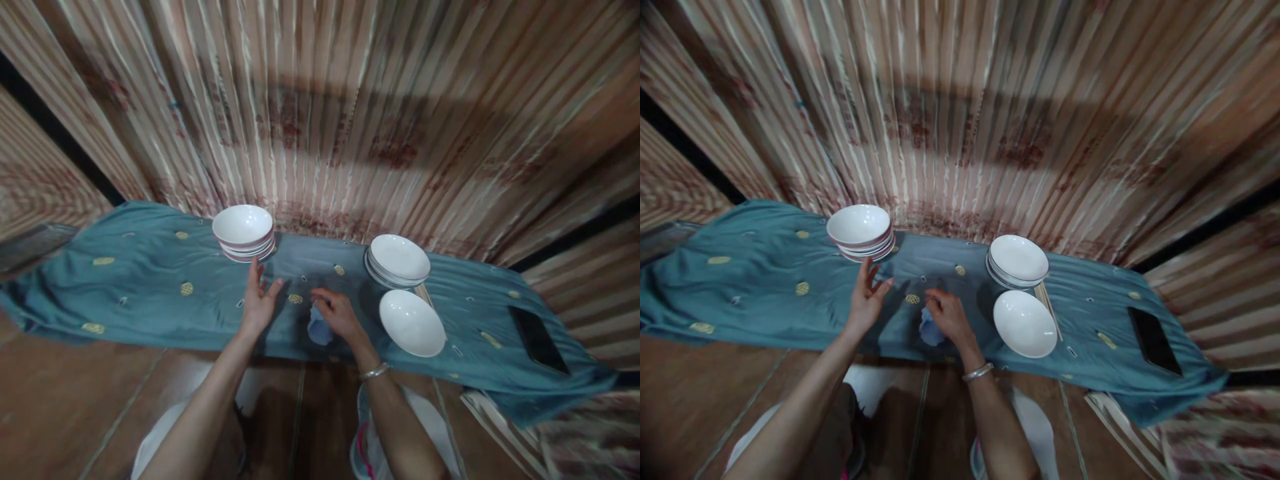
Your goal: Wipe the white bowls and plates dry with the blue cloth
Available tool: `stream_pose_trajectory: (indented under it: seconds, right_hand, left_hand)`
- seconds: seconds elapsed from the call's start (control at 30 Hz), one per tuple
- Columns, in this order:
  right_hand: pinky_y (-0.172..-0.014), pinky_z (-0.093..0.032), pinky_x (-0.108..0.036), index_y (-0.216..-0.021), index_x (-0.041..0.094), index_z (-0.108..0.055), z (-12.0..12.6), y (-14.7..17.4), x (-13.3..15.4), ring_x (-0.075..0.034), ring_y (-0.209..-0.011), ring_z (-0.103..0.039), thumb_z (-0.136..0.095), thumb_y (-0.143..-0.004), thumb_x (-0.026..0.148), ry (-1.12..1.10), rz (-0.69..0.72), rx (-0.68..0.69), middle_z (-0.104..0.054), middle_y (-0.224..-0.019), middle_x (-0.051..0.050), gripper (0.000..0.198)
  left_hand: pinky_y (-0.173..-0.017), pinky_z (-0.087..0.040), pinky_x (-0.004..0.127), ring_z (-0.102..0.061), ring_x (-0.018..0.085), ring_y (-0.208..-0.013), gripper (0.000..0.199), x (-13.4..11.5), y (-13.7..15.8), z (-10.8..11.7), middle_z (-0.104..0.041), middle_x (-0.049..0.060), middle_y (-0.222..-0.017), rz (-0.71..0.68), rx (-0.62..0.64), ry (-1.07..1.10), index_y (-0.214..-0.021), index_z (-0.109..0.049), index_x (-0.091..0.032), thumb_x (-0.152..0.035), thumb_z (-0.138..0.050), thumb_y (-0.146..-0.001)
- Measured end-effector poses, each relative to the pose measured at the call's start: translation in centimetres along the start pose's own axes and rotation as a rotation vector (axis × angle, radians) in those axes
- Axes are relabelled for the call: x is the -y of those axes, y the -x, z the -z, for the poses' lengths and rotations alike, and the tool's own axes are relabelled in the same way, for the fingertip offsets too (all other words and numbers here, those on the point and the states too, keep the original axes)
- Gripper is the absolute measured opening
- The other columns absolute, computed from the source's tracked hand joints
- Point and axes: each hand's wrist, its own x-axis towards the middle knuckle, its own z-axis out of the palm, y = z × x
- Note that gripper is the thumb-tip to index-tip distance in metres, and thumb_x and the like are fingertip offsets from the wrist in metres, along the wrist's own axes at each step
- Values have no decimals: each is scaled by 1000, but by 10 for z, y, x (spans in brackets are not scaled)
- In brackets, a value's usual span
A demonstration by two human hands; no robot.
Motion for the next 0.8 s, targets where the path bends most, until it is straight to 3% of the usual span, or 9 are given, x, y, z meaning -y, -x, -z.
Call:
stream_pose_trajectory:
  seconds: [0.13,0.23,0.3,0.43,0.53,0.8]
  right_hand:
    - [-83,-53,-28,-97,23,-75,-31,-25,9,-17,-87,-72,-52,-84,15,-123,-2,40,-78,-94,-1,28]
    - [-71,-53,-24,-88,22,-75,-41,-59,24,-16,-75,-70,-52,-89,27,-172,-43,22,-77,-83,-1,23]
    - [-74,-53,-25,-85,22,-74,-45,-85,38,-17,-78,-70,-55,-90,34,-152,-23,-20,-77,-82,0,24]
    - [-88,-52,-28,-108,20,-72,-49,-135,65,-19,-98,-70,-61,-88,32,-79,-42,-138,-76,-104,-5,26]
    - [-96,-49,-31,-116,17,-69,-53,-162,79,-21,-112,-66,-62,-89,34,43,-57,-146,-72,-119,-10,32]
    - [-90,-50,-27,-115,17,-71,-56,-183,93,-21,-106,-68,-60,-88,29,244,-45,-46,-75,-113,-8,31]
  left_hand:
    - [-116,-30,49,-30,30,-147,89,-4,-12,23,-27,8,-163,2,-47,52,-148,-37,-34,-36,-79,-71]
    - [-118,-27,45,-28,28,-148,85,-6,-21,35,-26,7,-164,-1,-31,102,-148,-39,-34,-36,-78,-72]
    - [-119,-26,43,-26,26,-149,83,-7,-28,40,-26,6,-164,2,-19,141,-148,-39,-33,-35,-77,-74]
    - [-121,-22,39,-24,24,-150,84,-9,-41,46,-29,5,-163,8,-31,226,-149,-38,-31,-31,-75,-74]
    - [-121,-21,38,-23,23,-150,82,-10,-48,46,-33,3,-161,-8,-19,292,-147,-41,-32,-30,-76,-73]
    - [-118,-29,41,-28,25,-149,80,-9,-54,48,-36,4,-160,35,-30,405,-144,-45,-34,-29,-78,-71]
